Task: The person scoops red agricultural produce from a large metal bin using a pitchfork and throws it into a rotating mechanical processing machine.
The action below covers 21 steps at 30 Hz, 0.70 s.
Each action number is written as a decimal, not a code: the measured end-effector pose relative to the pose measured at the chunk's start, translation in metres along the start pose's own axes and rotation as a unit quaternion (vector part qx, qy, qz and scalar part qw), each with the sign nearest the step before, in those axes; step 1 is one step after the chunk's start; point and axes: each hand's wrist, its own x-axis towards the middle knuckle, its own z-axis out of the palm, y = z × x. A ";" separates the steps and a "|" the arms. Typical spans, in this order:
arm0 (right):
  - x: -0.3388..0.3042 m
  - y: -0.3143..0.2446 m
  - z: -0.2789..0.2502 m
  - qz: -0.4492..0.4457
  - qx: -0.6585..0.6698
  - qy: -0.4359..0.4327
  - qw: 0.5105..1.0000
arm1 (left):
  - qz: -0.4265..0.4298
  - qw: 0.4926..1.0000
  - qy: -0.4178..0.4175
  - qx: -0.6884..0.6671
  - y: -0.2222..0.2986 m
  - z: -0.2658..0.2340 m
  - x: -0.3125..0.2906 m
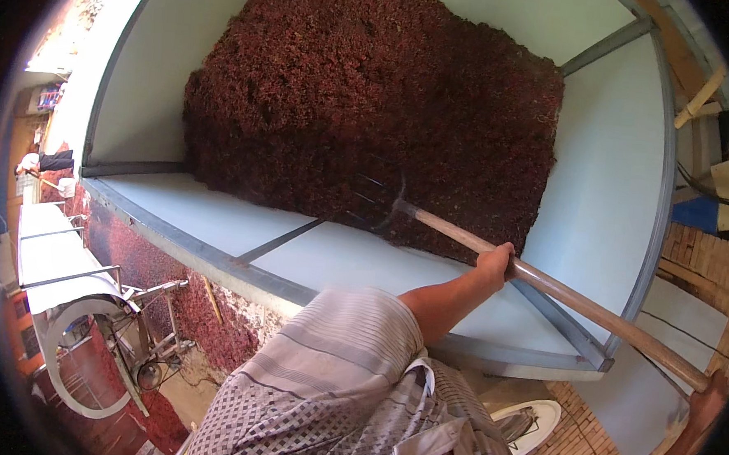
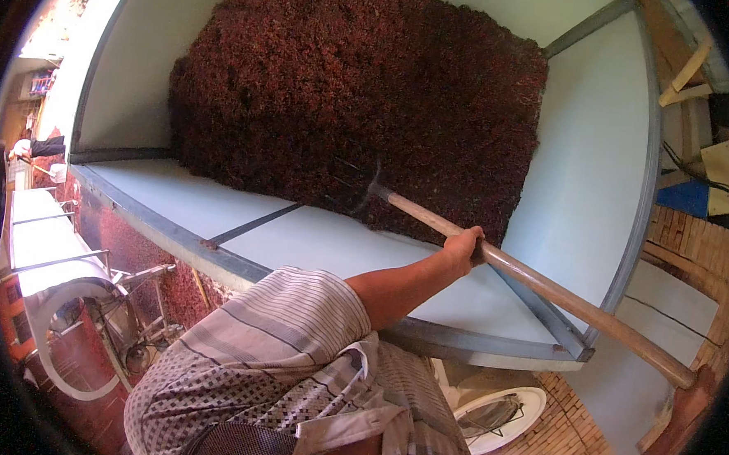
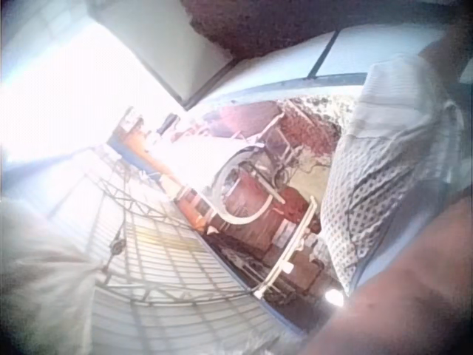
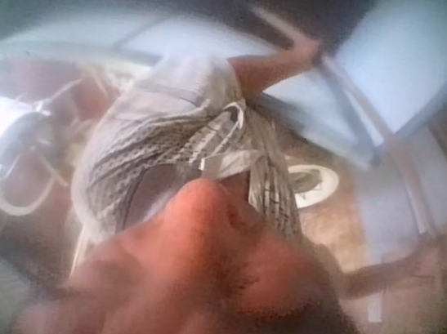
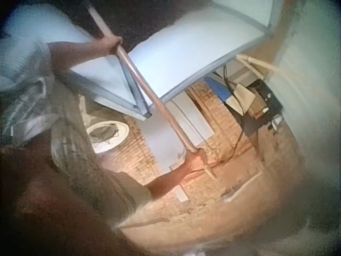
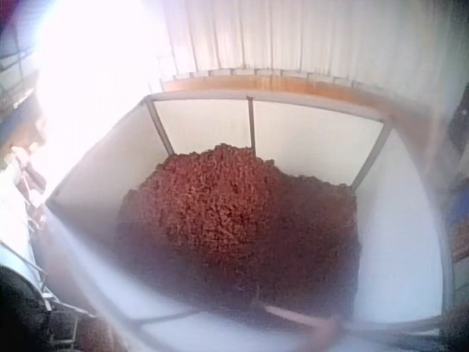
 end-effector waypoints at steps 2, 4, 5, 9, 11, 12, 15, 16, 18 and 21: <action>0.007 0.007 0.017 0.002 0.015 -0.027 1.000 | 0.017 0.999 0.017 -0.025 -0.001 -0.005 0.028; -0.001 0.015 0.026 0.018 0.017 -0.069 0.997 | -0.002 0.992 0.050 -0.114 0.021 -0.014 0.026; 0.002 0.014 0.027 0.023 0.020 -0.086 0.996 | -0.009 0.984 0.067 -0.162 0.030 -0.018 0.024; 0.017 0.007 0.015 0.036 0.009 -0.135 0.990 | 0.011 0.988 0.075 -0.135 0.036 -0.011 0.014; 0.020 0.001 0.012 0.047 0.024 -0.115 0.992 | 0.017 0.987 0.074 -0.140 0.034 -0.014 0.019; 0.019 -0.001 0.013 0.046 0.026 -0.103 0.993 | 0.021 0.987 0.072 -0.144 0.032 -0.015 0.024; 0.012 0.004 0.017 0.033 0.006 -0.101 0.994 | 0.003 0.989 0.079 -0.126 0.029 -0.016 0.019; 0.010 0.008 0.018 0.032 0.000 -0.110 0.993 | -0.002 0.990 0.082 -0.116 0.031 -0.014 0.015; 0.013 0.001 0.007 0.031 0.006 -0.115 0.993 | 0.008 0.990 0.077 -0.121 0.030 -0.019 0.020; 0.008 -0.016 -0.010 0.024 0.012 -0.041 0.999 | 0.010 0.991 0.068 -0.113 0.029 -0.023 0.021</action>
